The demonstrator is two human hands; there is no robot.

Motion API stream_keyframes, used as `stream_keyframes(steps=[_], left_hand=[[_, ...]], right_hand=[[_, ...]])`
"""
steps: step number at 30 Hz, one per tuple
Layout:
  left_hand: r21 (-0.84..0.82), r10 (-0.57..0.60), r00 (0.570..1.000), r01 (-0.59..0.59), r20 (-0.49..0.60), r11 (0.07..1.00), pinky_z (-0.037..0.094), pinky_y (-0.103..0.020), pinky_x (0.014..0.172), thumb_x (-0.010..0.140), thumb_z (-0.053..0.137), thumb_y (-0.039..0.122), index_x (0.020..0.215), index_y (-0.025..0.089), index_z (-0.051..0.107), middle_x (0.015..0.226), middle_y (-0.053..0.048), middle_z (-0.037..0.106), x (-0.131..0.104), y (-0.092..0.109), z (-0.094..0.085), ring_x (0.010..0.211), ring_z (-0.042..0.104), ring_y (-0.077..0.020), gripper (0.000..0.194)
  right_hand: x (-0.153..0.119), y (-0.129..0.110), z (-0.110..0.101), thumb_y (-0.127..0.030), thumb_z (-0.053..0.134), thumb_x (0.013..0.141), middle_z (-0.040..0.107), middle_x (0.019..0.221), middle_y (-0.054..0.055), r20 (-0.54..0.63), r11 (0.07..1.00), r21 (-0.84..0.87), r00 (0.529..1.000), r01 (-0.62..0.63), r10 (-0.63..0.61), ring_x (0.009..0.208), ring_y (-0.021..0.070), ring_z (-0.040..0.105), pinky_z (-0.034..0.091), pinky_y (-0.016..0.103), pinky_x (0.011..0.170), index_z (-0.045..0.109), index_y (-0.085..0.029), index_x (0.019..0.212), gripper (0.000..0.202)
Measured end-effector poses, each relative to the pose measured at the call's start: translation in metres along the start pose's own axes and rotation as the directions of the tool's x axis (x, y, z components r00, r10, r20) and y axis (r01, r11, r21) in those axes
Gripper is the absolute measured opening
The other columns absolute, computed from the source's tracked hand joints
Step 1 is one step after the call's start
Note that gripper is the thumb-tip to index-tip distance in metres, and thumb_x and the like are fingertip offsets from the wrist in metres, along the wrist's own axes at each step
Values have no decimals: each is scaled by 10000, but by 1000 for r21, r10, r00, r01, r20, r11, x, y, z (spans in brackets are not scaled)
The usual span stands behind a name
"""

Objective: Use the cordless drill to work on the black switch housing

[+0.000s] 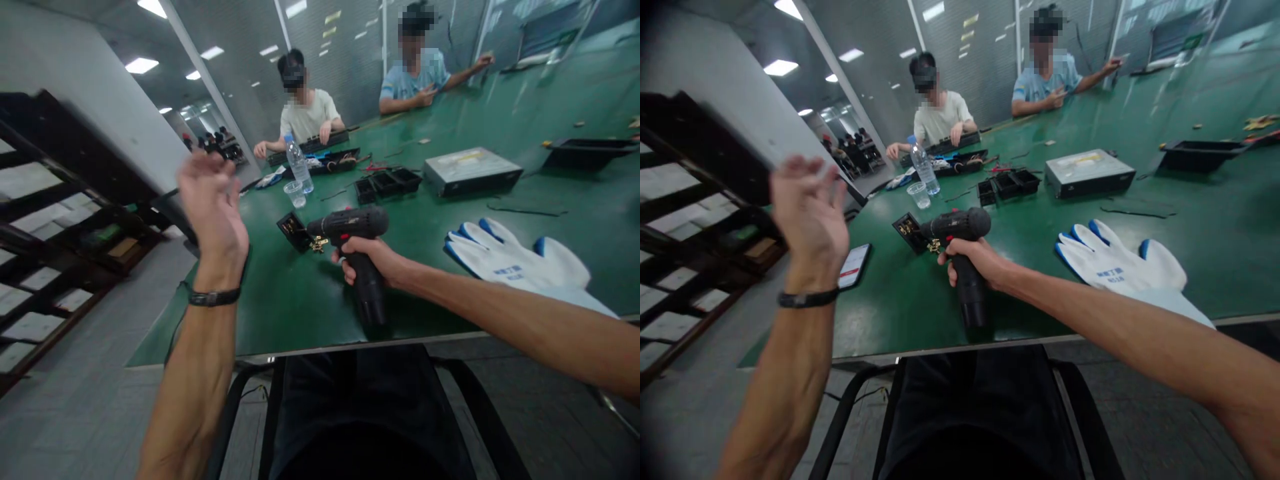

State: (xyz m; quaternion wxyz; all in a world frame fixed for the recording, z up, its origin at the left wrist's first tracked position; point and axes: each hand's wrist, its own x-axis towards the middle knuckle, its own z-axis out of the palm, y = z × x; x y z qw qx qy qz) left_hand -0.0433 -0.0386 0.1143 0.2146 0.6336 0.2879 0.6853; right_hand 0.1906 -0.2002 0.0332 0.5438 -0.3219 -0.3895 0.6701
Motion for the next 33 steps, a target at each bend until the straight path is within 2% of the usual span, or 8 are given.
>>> stream_keyframes(steps=[2, 4, 5, 8, 10, 16, 23, 33], left_hand=[[-25, -199, 979, 200, 42, 979, 443, -449, 1054, 844, 620, 204, 1307, 197, 483, 1289, -33, 531, -16, -16, 9, 1216, 577, -209, 483], [2, -425, 905, 425, 27, 905, 421, -419, 1097, 678, 683, 134, 1261, 192, 479, 1345, -85, 501, -39, -40, 14, 1267, 535, -241, 620], [25, -481, 875, 480, 46, 877, 410, -413, 1112, 640, 686, 126, 1269, 199, 463, 1378, -98, 483, -50, -51, 16, 1294, 509, -249, 671], [72, -549, 803, 548, 233, 833, 425, -387, 1090, 617, 690, 138, 1251, 178, 460, 1315, -100, 542, -74, -71, 23, 1241, 530, -236, 675], [100, -560, 774, 558, 296, 824, 491, -368, 989, 605, 713, 142, 1224, 156, 466, 1193, -86, 604, -80, -74, 30, 1113, 586, -226, 667], [133, -532, 805, 516, 264, 846, 528, -312, 796, 586, 704, 91, 1055, 130, 567, 936, -38, 669, -80, -85, 46, 871, 637, -202, 489], [129, -480, 847, 463, 229, 877, 488, -334, 924, 577, 734, 61, 1147, 123, 546, 1108, -84, 652, -86, -98, 45, 1014, 616, -220, 603], [158, -424, 877, 396, 228, 904, 474, -339, 945, 627, 711, 75, 1139, 130, 551, 1079, -69, 647, -86, -109, 42, 990, 614, -205, 539]], right_hand=[[0, 0, 0, -272, 639, 755, 613, 501, 33, 0, 1000, -14, 1000, 4, -4, 445, 183, 555, 480, 298, 461, 634, -165, 788, 112], [0, 0, -1, -285, 631, 768, 612, 495, 36, 6, 1000, -27, 1000, -3, 3, 445, 188, 556, 462, 295, 453, 645, -159, 811, 134], [0, 1, -1, -289, 627, 773, 615, 499, 37, 9, 999, -31, 1000, -6, 6, 444, 186, 552, 458, 294, 456, 651, -154, 823, 145], [0, 2, -2, -298, 609, 793, 612, 507, 38, 19, 999, -47, 1000, -22, 23, 452, 183, 550, 451, 292, 475, 665, -141, 848, 176], [1, 3, -3, -306, 593, 805, 597, 496, 33, 21, 998, -58, 999, -32, 33, 458, 181, 549, 444, 288, 489, 672, -135, 847, 192], [1, 3, -3, -325, 588, 824, 577, 490, 27, 13, 996, -73, 999, -49, 50, 462, 167, 530, 427, 284, 514, 690, -124, 829, 225], [0, 5, -2, -328, 596, 818, 570, 494, 22, -7, 997, -76, 999, -33, 32, 458, 158, 512, 427, 287, 523, 690, -131, 811, 218], [4, 11, -4, -351, 603, 804, 565, 478, 22, -15, 997, -82, 1000, -5, 3, 445, 161, 513, 423, 289, 497, 703, -132, 821, 241]])
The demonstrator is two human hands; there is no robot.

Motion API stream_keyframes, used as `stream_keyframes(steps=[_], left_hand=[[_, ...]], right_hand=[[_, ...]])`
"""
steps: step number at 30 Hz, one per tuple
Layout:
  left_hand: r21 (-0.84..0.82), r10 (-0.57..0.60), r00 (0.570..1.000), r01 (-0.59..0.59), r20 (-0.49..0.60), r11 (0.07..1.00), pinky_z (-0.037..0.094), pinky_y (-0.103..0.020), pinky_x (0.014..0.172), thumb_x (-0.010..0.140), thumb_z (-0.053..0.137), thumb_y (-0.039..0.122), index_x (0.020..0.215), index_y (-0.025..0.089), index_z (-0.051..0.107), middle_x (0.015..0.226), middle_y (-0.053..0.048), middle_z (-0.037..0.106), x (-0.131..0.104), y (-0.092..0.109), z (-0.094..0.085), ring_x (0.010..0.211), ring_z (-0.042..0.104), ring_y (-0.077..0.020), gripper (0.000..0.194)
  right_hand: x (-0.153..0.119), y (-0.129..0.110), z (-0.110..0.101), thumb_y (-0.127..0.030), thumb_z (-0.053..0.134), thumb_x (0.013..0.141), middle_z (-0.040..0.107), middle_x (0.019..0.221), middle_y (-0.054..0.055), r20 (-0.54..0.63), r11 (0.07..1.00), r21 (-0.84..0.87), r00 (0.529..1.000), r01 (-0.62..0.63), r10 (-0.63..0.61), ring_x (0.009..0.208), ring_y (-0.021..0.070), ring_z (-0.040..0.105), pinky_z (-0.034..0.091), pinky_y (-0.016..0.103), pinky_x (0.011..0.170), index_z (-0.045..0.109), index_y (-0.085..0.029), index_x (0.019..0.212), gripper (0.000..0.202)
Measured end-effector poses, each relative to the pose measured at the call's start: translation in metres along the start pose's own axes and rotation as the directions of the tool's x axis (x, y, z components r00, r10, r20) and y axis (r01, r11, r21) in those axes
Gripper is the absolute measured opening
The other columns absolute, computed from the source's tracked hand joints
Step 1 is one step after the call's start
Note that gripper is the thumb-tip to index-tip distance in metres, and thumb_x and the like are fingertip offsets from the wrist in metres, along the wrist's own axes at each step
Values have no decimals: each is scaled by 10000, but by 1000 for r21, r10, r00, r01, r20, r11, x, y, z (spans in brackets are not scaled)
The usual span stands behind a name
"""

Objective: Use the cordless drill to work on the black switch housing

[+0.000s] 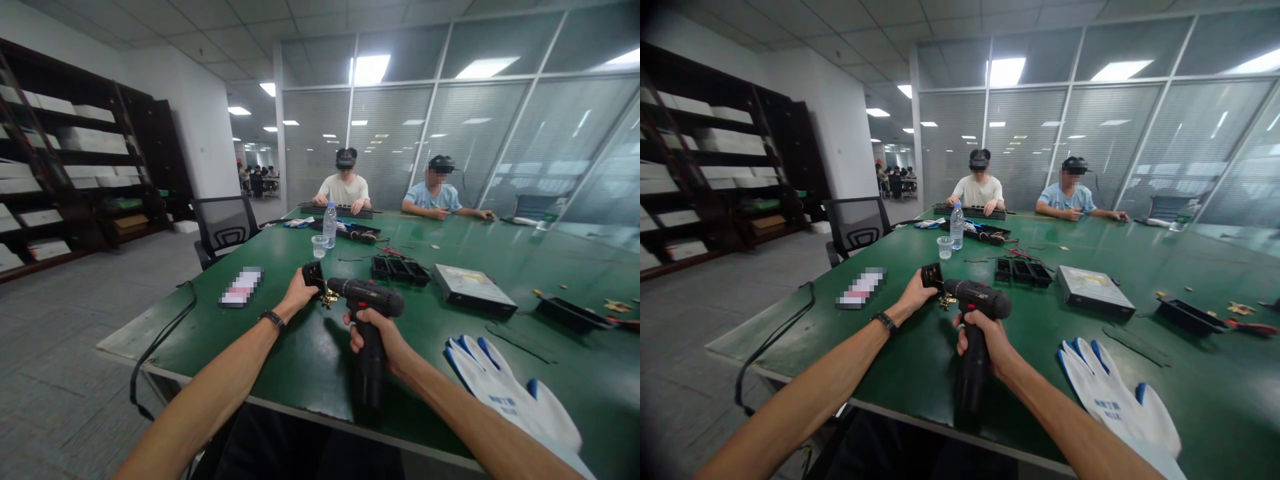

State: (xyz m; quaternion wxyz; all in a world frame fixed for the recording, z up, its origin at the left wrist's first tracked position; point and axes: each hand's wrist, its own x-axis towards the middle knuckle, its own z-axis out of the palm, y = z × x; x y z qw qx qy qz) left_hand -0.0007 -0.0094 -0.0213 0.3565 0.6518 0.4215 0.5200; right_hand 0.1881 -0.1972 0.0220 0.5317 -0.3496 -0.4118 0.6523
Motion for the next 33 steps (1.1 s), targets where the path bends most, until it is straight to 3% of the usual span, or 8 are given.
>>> stream_keyframes(steps=[33], left_hand=[[80, -45, 999, 45, 5, 996, 483, -278, 804, 637, 679, 47, 1142, 121, 532, 1001, -77, 652, 1, -6, 4, 897, 623, -195, 530]], right_hand=[[-1, 0, 3, -377, 595, 842, 514, 458, 6, -31, 1000, -25, 1000, -3, 3, 435, 152, 492, 381, 275, 504, 667, -127, 794, 264]])
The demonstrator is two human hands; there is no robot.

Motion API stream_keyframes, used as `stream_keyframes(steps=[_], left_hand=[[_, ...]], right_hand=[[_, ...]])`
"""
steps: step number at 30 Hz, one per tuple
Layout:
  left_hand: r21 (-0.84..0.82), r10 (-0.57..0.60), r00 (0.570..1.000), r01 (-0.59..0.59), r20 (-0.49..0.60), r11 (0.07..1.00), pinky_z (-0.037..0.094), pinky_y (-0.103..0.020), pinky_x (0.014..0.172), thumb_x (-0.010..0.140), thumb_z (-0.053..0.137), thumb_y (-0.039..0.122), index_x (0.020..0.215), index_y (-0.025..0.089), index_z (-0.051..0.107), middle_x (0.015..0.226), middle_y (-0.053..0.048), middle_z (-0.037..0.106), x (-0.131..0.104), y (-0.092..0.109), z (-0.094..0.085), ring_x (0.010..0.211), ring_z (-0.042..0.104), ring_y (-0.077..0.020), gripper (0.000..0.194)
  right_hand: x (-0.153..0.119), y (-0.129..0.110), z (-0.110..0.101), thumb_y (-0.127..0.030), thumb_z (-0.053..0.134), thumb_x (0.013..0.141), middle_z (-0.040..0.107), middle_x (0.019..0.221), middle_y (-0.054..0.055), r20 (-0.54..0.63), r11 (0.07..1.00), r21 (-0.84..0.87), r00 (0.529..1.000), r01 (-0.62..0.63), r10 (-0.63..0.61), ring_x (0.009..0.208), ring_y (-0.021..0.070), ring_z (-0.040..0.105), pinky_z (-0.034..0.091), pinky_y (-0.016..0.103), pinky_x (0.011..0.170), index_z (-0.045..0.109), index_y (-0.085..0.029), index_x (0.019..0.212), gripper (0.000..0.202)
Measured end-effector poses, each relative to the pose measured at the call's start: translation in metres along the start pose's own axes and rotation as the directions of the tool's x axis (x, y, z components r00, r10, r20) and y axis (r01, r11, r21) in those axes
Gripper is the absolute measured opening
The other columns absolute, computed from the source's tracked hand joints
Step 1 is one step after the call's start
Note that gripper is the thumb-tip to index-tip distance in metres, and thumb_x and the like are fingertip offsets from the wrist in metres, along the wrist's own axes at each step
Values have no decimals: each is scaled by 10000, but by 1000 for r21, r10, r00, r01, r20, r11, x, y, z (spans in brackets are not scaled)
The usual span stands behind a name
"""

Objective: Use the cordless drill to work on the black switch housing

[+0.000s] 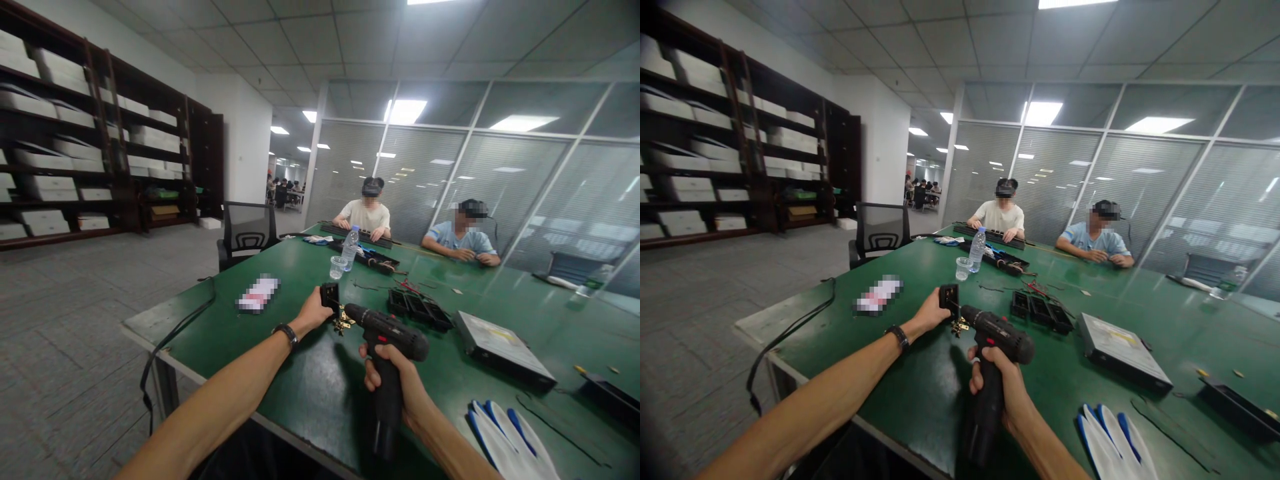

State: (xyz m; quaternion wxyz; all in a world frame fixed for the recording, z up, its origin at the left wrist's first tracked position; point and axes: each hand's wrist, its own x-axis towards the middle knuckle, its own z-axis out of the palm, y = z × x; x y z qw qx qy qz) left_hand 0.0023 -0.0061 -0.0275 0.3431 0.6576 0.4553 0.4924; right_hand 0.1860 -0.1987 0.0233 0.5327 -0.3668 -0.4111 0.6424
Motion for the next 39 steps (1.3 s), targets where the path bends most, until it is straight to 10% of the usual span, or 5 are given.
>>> stream_keyframes(steps=[39], left_hand=[[-27, 1, 1000, -1, 5, 1000, 474, -299, 837, 640, 579, -10, 1122, 143, 512, 1001, -73, 666, -6, 7, -2, 942, 640, -215, 510]], right_hand=[[28, 29, -21, -554, 643, 794, 533, 402, 5, 47, 998, 64, 999, -11, 8, 360, 155, 505, 336, 263, 437, 651, -138, 792, 416]])
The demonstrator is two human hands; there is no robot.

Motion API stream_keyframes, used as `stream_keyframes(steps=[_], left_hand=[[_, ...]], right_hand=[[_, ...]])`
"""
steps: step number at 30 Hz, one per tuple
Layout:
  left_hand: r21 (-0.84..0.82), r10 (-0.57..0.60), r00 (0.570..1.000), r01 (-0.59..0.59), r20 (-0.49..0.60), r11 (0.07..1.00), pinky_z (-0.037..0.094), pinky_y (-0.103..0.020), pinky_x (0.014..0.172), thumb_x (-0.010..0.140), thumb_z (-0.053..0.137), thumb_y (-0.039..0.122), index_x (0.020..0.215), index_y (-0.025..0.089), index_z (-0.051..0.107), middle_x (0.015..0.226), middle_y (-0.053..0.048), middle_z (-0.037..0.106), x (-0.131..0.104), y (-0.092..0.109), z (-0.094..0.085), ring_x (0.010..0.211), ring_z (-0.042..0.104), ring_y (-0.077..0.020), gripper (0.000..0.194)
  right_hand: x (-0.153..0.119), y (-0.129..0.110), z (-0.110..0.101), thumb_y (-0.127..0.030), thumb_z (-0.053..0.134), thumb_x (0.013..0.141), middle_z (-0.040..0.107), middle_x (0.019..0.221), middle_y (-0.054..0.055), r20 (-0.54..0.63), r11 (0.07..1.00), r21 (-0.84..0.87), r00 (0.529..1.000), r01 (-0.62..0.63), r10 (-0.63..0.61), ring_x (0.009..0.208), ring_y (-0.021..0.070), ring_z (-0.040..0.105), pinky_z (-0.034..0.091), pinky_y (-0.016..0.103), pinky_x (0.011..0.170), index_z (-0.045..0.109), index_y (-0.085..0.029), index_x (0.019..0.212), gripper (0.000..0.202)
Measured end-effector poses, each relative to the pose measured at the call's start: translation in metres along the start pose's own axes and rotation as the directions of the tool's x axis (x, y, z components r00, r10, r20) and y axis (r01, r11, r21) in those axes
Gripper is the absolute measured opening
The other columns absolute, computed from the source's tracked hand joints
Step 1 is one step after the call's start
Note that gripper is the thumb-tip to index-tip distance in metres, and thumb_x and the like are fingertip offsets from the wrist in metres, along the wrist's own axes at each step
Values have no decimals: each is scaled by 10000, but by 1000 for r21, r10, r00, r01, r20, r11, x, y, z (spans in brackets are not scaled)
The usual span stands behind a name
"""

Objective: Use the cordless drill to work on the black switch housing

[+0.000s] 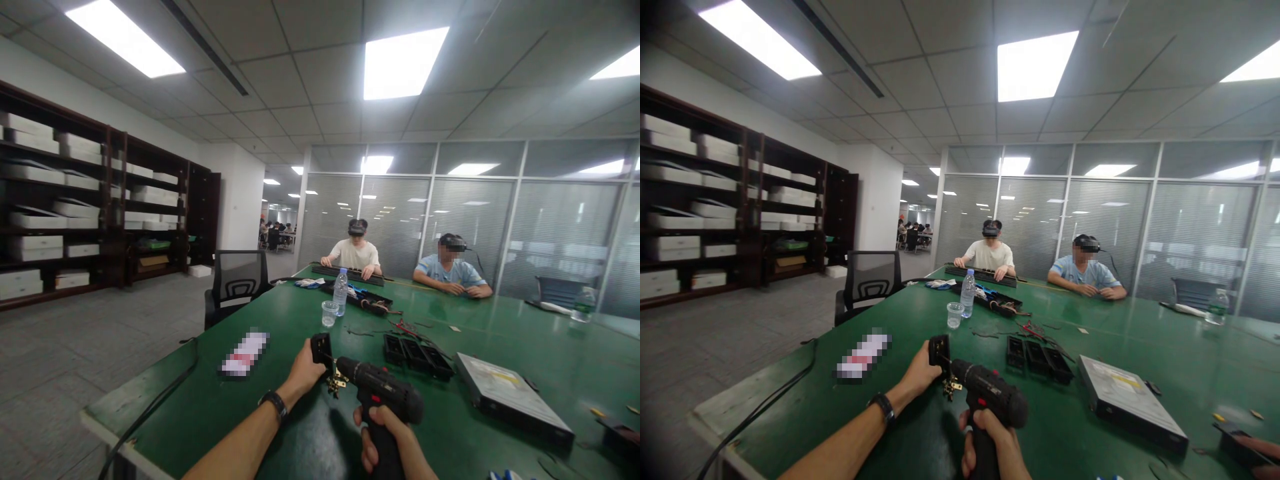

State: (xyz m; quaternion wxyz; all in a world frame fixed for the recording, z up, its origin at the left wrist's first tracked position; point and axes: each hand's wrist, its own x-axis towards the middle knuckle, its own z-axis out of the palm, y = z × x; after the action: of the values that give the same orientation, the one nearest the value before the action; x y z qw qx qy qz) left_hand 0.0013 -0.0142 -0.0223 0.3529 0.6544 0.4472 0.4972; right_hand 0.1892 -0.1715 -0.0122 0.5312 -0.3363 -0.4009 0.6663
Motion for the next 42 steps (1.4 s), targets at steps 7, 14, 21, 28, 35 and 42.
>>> stream_keyframes(steps=[7, 14, 21, 28, 35, 42], left_hand=[[-12, -4, 1000, 4, -1, 1000, 469, -296, 828, 638, 599, 1, 1136, 143, 514, 999, -71, 660, 2, -4, 1, 931, 628, -214, 525], [-4, 7, 1000, -7, -11, 1000, 468, -279, 804, 625, 601, -12, 1109, 147, 515, 960, -51, 652, 10, -19, 5, 893, 621, -190, 516], [-20, -5, 1000, 5, -1, 1000, 470, -286, 836, 630, 617, -3, 1115, 154, 515, 984, -57, 662, 10, -18, 4, 922, 629, -199, 520], [9, 6, 1000, -6, 0, 1000, 468, -286, 815, 635, 611, 7, 1105, 151, 516, 977, -60, 655, 7, -13, 2, 917, 626, -205, 500], [21, 11, 1000, -11, -10, 1000, 469, -274, 800, 641, 601, -5, 1106, 146, 509, 983, -59, 653, 6, -6, 2, 919, 628, -197, 497], [15, -22, 1000, 23, -13, 1000, 468, -268, 797, 638, 614, -4, 1100, 150, 515, 971, -55, 653, 5, -5, 2, 905, 624, -195, 497]], right_hand=[[2, 1, -3, -559, 659, 772, 528, 409, -3, 3, 1000, -4, 1000, -9, 9, 358, 147, 495, 341, 268, 444, 671, -121, 820, 441], [3, -2, -1, -557, 676, 748, 513, 391, -9, -13, 999, -9, 999, -41, 41, 349, 137, 470, 347, 267, 448, 647, -137, 782, 423], [4, -1, -2, -568, 669, 755, 518, 392, 0, -20, 1000, -23, 1000, -21, 21, 350, 141, 479, 335, 256, 433, 651, -134, 788, 436], [4, -1, -2, -545, 655, 783, 519, 405, -4, -19, 1000, -23, 1000, 11, -11, 349, 134, 467, 347, 262, 435, 675, -119, 796, 426], [2, -1, 1, -525, 655, 790, 514, 400, -7, -28, 1000, -19, 1000, 9, -9, 352, 139, 487, 353, 259, 436, 684, -116, 793, 411], [2, -3, 1, -543, 661, 777, 512, 392, 0, -22, 1000, -24, 1000, 13, -14, 342, 134, 461, 345, 261, 429, 685, -118, 772, 425]])
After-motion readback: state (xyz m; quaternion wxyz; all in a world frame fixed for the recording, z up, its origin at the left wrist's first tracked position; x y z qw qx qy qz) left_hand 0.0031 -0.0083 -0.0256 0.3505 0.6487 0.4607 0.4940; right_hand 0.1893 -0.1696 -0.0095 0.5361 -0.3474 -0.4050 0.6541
